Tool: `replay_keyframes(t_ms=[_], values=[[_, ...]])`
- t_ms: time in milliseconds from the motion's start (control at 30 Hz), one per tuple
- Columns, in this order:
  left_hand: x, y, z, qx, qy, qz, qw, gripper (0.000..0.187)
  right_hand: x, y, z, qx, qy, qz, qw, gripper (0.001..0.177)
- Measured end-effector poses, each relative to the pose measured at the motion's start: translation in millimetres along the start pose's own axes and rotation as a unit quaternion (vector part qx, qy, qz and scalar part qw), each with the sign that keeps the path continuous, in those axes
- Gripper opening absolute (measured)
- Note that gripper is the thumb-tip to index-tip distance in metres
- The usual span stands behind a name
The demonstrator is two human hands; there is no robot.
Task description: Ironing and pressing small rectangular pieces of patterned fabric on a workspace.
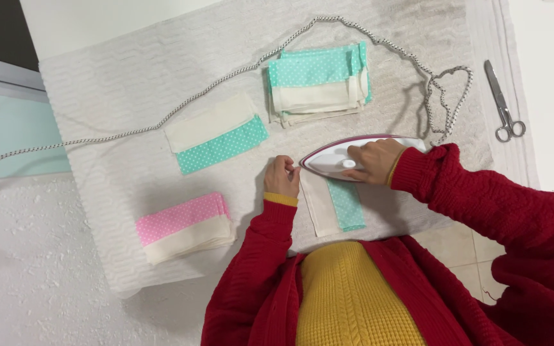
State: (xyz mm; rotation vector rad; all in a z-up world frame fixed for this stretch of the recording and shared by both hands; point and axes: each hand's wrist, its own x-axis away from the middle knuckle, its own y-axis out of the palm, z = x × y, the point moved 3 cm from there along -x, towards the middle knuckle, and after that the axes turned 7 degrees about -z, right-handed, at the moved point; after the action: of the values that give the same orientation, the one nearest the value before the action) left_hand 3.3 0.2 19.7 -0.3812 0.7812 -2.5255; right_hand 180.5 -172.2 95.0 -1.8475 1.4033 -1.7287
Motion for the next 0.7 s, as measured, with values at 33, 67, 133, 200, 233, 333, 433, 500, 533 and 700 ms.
replay_keyframes(t_ms=[33, 67, 133, 200, 233, 333, 433, 500, 533, 700], values=[[2.3, -5.5, 3.8, 0.000, 0.001, 0.001, 1.000, 0.028, -3.1, -0.3, -1.4, 0.001, 0.000, 0.001, 1.000, 0.057], [4.7, -11.2, 8.9, 0.008, 0.026, 0.008, 1.000, 0.027, -6.3, -1.0, -3.2, 0.007, -0.008, 0.007, 1.000, 0.057], [9.5, -18.2, 10.0, 0.017, 0.050, 0.016, 0.998, 0.026, -11.0, -5.5, -8.5, 0.014, -0.015, 0.012, 1.000, 0.058], [19.5, -26.5, -1.2, 0.005, 0.012, 0.072, 0.997, 0.025, -13.8, -10.4, -19.4, 0.003, -0.015, 0.008, 1.000, 0.056], [22.4, -28.2, -4.0, 0.005, 0.012, 0.073, 0.997, 0.025, -15.3, -10.7, -21.4, 0.003, -0.015, 0.008, 1.000, 0.056], [28.2, -34.5, -10.3, 0.003, 0.035, 0.137, 0.990, 0.030, -21.0, -12.2, -25.8, -0.004, -0.029, 0.010, 1.000, 0.056], [33.8, -31.2, -18.1, 0.053, 0.010, 0.140, 0.989, 0.031, -24.7, -9.3, -29.0, -0.003, -0.031, 0.014, 0.999, 0.056], [32.0, -29.4, -20.9, 0.064, -0.010, 0.125, 0.990, 0.031, -25.0, -10.5, -30.8, 0.008, -0.037, 0.015, 0.999, 0.057], [29.5, -31.8, -18.1, 0.065, -0.010, 0.128, 0.990, 0.031, -26.2, -12.6, -30.6, 0.011, -0.038, 0.015, 0.999, 0.057], [23.3, -48.2, -10.3, 0.024, 0.018, 0.147, 0.989, 0.031, -28.8, -8.2, -28.2, 0.022, -0.045, 0.016, 0.999, 0.057]])
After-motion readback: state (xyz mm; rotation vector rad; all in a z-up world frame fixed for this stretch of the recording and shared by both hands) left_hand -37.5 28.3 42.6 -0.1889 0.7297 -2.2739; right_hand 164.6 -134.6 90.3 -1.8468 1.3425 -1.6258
